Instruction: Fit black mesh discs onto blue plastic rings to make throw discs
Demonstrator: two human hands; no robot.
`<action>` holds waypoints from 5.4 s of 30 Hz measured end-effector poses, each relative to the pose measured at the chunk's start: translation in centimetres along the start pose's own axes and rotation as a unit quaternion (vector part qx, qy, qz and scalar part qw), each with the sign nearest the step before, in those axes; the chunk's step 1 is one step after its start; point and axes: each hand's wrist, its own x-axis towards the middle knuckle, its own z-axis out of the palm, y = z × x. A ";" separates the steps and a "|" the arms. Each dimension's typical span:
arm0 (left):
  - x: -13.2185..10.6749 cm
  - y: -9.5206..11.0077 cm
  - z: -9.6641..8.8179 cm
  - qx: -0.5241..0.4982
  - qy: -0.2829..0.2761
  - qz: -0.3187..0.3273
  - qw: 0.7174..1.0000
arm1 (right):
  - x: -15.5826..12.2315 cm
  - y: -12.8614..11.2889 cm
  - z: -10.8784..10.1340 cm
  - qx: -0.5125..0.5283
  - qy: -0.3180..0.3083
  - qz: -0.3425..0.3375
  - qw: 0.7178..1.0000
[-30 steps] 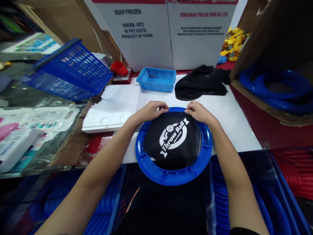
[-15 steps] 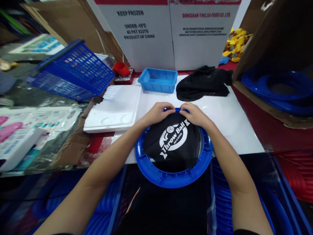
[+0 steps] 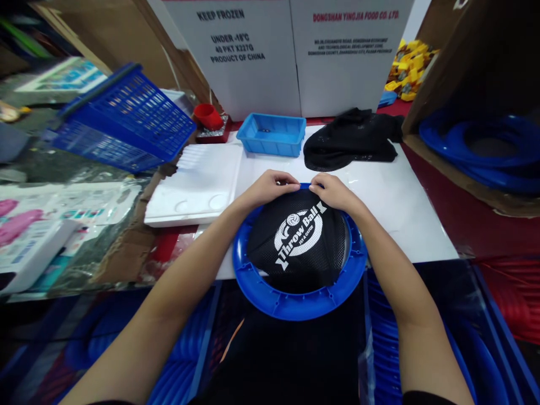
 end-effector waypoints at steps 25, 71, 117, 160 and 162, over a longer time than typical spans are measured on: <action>0.6 -0.6 0.4 0.061 0.020 0.029 0.998 | -0.3 -0.5 0.4 -0.010 0.036 0.024 0.999; -1.8 2.2 -1.0 0.391 -0.032 0.153 0.907 | -5.0 0.2 -5.5 -0.068 -0.147 0.052 0.985; -0.4 -1.2 -1.0 0.008 0.065 -0.054 0.996 | -4.5 3.3 -6.8 0.085 -0.004 0.068 0.994; -1.7 1.5 2.3 0.343 -0.033 0.164 0.924 | -4.5 1.9 -5.3 -0.073 -0.003 -0.013 0.997; -1.7 1.2 2.4 0.359 -0.055 0.146 0.920 | -4.4 2.1 -4.5 -0.113 -0.030 -0.015 0.993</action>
